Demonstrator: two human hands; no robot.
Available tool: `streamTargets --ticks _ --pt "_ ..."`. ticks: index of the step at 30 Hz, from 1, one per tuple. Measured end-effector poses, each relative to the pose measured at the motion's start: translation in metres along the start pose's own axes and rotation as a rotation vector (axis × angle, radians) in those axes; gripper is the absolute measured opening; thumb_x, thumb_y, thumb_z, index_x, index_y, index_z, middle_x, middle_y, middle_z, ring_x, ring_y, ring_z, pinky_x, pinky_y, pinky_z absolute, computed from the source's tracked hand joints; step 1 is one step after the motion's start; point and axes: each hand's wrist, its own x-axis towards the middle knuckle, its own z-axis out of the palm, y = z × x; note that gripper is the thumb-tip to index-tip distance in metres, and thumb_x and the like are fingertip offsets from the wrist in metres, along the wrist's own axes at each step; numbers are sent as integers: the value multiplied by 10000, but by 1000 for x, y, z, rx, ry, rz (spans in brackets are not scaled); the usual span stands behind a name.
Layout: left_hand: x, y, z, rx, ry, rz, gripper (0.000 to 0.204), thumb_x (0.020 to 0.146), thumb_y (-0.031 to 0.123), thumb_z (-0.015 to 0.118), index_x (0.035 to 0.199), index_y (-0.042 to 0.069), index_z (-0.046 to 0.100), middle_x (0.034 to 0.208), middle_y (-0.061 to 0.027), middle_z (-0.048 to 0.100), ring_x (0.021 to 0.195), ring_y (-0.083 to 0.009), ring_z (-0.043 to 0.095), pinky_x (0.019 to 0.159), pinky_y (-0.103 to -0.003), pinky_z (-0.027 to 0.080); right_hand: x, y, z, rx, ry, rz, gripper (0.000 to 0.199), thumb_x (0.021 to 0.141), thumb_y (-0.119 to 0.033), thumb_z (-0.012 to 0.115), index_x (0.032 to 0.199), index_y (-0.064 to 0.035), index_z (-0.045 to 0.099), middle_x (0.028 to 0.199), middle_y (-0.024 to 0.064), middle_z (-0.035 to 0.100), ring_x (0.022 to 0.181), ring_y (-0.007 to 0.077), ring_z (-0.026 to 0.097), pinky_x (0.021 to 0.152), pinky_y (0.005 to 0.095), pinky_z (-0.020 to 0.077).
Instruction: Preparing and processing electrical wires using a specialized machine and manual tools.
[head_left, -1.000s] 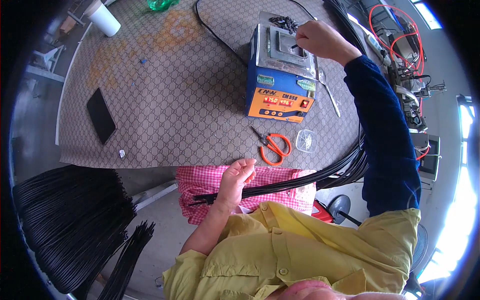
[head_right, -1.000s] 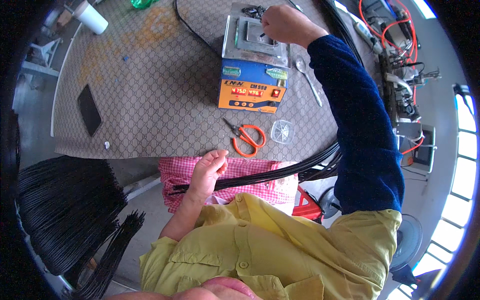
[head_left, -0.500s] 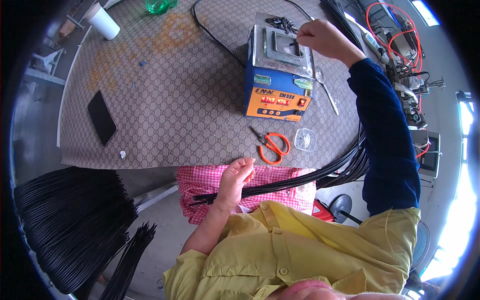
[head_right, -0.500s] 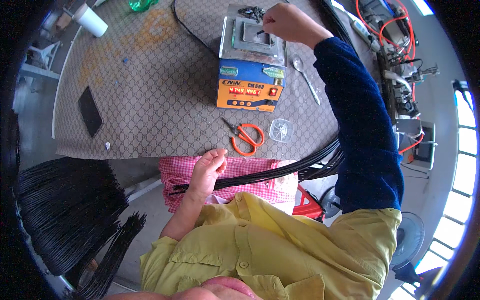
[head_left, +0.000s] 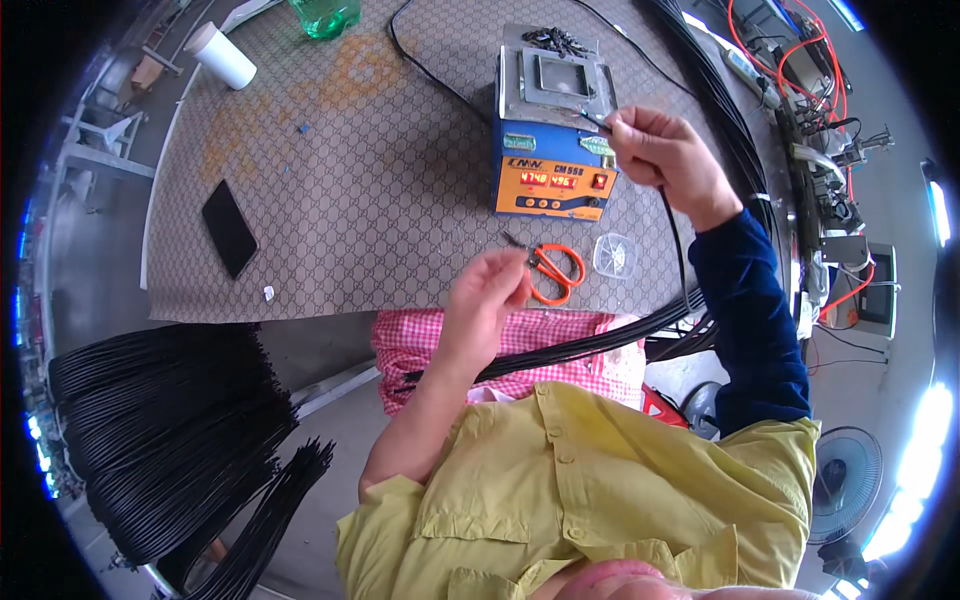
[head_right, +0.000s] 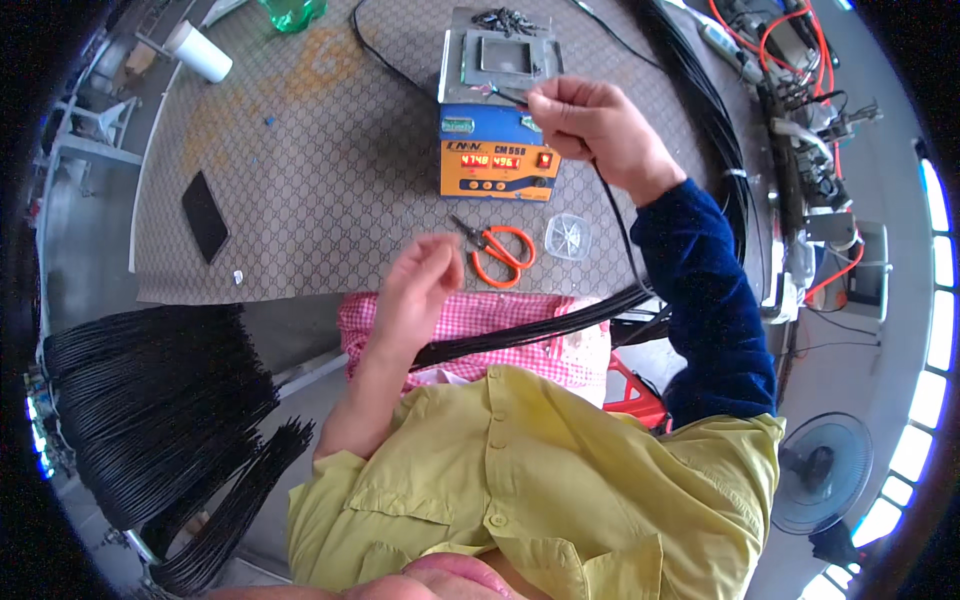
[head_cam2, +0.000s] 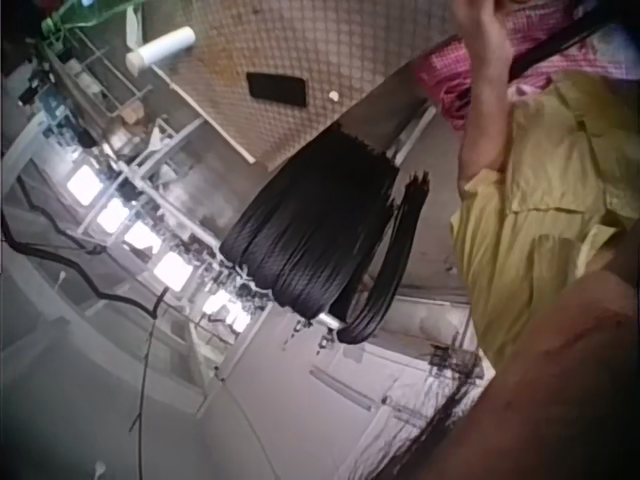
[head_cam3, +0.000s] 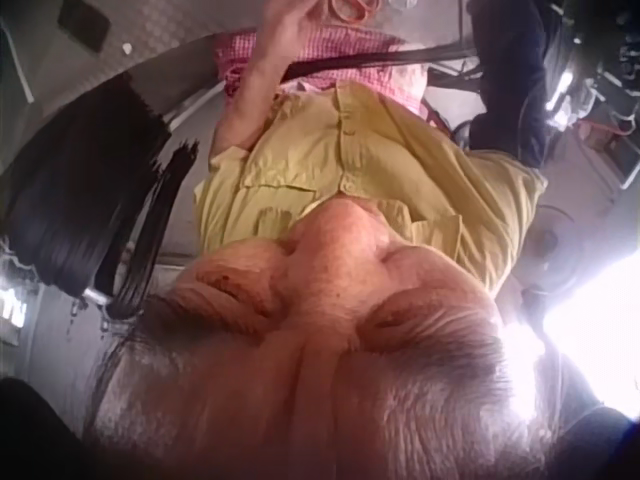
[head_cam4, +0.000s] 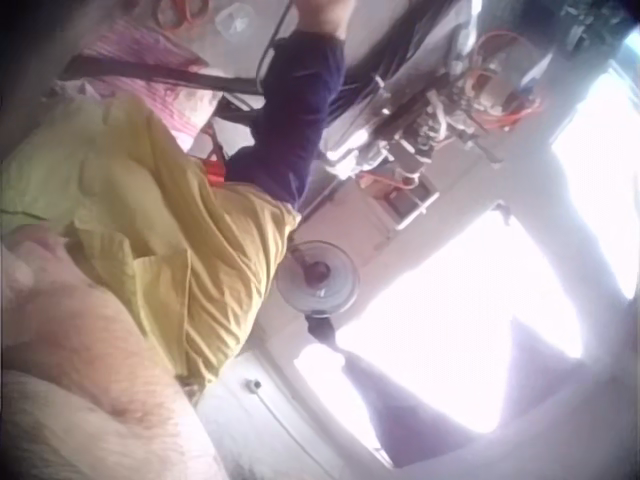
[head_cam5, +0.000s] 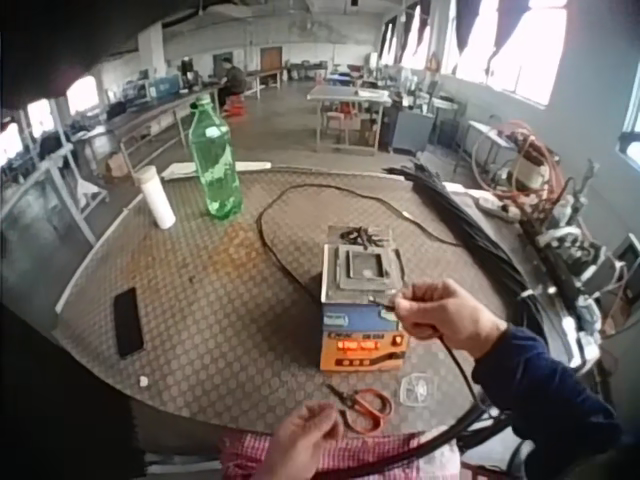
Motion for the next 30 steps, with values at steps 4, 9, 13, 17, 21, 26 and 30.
streamTargets --ticks 4,9,13,17,21,26,30 --pt "14 18 34 -81 -108 81 188 858 189 505 962 33 523 733 -21 520 643 -84 465 608 -214 384 -24 15 21 208 21 27 144 857 -173 511 842 -32 534 559 -43 395 448 28 304 403 173 215" --pt "19 23 58 -229 -127 40 236 874 237 480 991 37 524 742 -23 538 654 -95 487 641 -226 409 -38 31 31 359 -38 44 112 844 -155 527 840 -44 534 572 -40 404 457 37 311 402 178 220" --pt "21 22 61 -307 -125 13 251 873 270 477 966 45 538 745 -18 548 665 -96 506 635 -225 420 -43 36 37 378 -35 59 98 832 -149 546 850 -52 544 589 -47 414 467 39 318 401 178 220" --pt "23 21 59 -349 -155 -15 238 869 281 483 915 55 544 731 -15 546 648 -99 508 628 -228 423 -45 43 37 375 -55 58 95 821 -144 562 850 -54 551 606 -49 428 473 38 322 402 176 218" --pt "24 20 58 -374 -170 -48 230 861 289 496 887 65 543 719 -15 542 634 -103 504 621 -237 424 -45 40 41 362 -56 55 90 817 -139 567 843 -54 552 611 -46 442 477 38 330 405 176 220" --pt "23 22 60 -391 -168 -85 222 853 289 510 876 70 540 710 -12 538 634 -106 499 613 -250 426 -46 39 41 359 -24 46 85 812 -125 574 844 -49 555 609 -41 454 480 38 341 411 178 228" --pt "24 20 59 -406 -153 -96 220 850 290 515 877 72 540 707 -12 536 636 -106 497 607 -250 425 -45 40 41 305 27 23 84 804 -110 582 845 -40 559 604 -38 458 481 36 358 412 177 233"
